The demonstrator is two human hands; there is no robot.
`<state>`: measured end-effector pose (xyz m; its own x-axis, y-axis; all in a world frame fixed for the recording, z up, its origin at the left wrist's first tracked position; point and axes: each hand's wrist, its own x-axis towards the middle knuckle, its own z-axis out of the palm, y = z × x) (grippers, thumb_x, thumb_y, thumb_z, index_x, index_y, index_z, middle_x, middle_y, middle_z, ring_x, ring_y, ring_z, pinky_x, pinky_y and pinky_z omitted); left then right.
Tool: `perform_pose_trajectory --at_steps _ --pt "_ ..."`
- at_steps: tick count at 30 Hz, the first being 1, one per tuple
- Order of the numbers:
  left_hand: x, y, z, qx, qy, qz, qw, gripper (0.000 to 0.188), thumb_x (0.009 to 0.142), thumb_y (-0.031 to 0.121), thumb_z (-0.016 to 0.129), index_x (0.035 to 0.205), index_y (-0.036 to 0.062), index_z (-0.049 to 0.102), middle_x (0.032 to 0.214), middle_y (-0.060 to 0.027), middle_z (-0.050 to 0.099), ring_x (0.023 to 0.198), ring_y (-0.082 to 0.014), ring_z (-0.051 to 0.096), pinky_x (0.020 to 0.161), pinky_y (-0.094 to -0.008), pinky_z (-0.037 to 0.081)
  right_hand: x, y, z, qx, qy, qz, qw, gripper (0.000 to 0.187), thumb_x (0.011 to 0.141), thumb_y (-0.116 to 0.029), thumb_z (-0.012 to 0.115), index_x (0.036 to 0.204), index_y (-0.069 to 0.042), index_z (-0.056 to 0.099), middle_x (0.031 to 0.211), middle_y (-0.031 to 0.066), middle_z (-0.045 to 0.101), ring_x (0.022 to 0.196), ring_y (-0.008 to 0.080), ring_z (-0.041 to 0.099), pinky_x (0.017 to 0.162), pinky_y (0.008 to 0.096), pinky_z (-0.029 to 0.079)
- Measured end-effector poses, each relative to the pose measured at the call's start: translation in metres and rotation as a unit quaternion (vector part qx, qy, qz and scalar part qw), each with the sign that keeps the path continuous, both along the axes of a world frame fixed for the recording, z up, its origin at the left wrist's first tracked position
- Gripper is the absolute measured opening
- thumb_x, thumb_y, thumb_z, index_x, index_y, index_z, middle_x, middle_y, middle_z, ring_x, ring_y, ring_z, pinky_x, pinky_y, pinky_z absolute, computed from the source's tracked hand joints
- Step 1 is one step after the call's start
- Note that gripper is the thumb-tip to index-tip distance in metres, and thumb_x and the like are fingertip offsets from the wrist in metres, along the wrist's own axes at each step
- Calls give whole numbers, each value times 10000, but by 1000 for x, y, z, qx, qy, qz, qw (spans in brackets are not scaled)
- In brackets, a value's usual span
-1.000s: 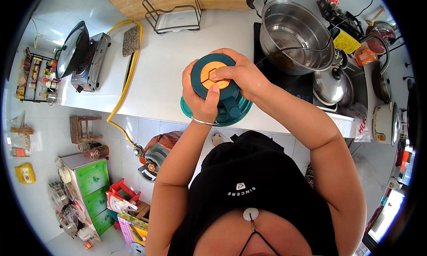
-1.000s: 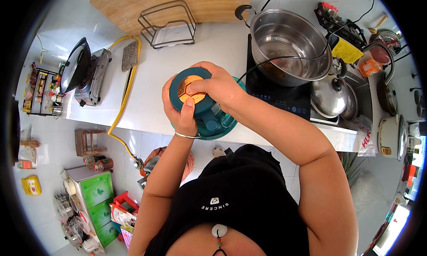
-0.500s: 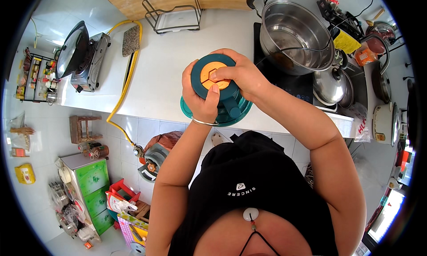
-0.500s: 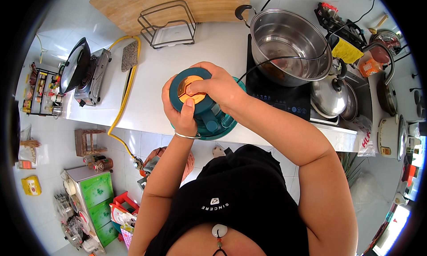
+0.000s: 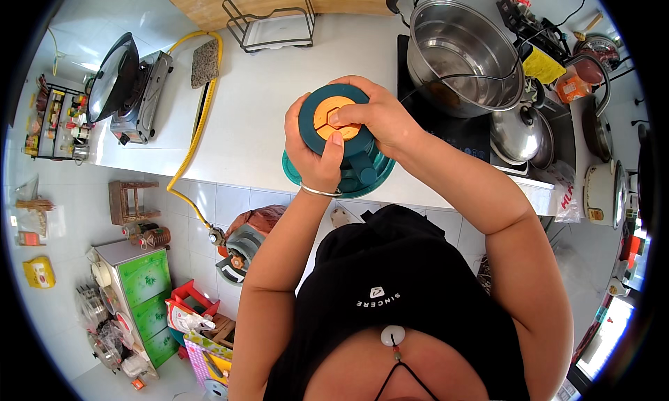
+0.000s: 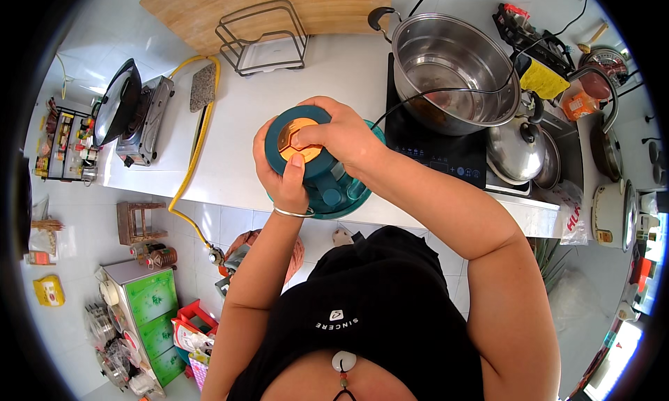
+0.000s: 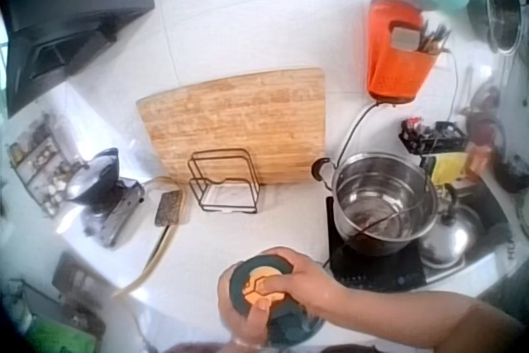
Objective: The person uses a manual meat grinder to process chunks of raw meat into a mince. They repeatedly attach the grinder to a bowl, crank the handle, and then detach it to check the contents. At one point, they add water from a measuring cup into the grinder before continuing to process the meat.
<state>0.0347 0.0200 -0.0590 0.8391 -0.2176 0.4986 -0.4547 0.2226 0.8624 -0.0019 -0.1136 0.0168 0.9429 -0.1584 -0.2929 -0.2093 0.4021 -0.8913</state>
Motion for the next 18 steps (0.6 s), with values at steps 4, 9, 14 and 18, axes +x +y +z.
perform_pose_trajectory --at_steps 4,9,14,18 --pt "1 0 -1 5 -4 -1 1000 614 822 284 642 1318 -32 470 1202 -130 571 1096 -207 575 977 -324 457 0 0 -2 0 -2 0 1000 486 720 -44 736 1174 24 577 1029 109 647 964 192 622 863 296 507" --pt "0 0 -1 -1 -2 -1 1000 611 821 281 642 1318 -32 469 1201 -130 572 1096 -206 574 977 -324 456 0 0 -3 -2 -4 -1 1000 485 721 -44 735 1175 29 578 1026 112 650 959 192 624 865 295 506" --pt "1 0 -1 0 -5 0 1000 613 821 279 642 1319 -32 469 1204 -130 571 1097 -206 573 977 -324 456 0 0 -1 2 -5 -3 1000 480 721 -41 734 1171 27 580 1019 112 653 956 192 625 862 295 506" --pt "1 0 -2 1 -8 2 1000 612 822 275 640 1322 -33 467 1206 -130 569 1098 -206 572 980 -324 455 0 0 -1 3 -5 -1 1000 474 722 -37 731 1167 24 580 1024 112 652 957 192 624 859 298 507"
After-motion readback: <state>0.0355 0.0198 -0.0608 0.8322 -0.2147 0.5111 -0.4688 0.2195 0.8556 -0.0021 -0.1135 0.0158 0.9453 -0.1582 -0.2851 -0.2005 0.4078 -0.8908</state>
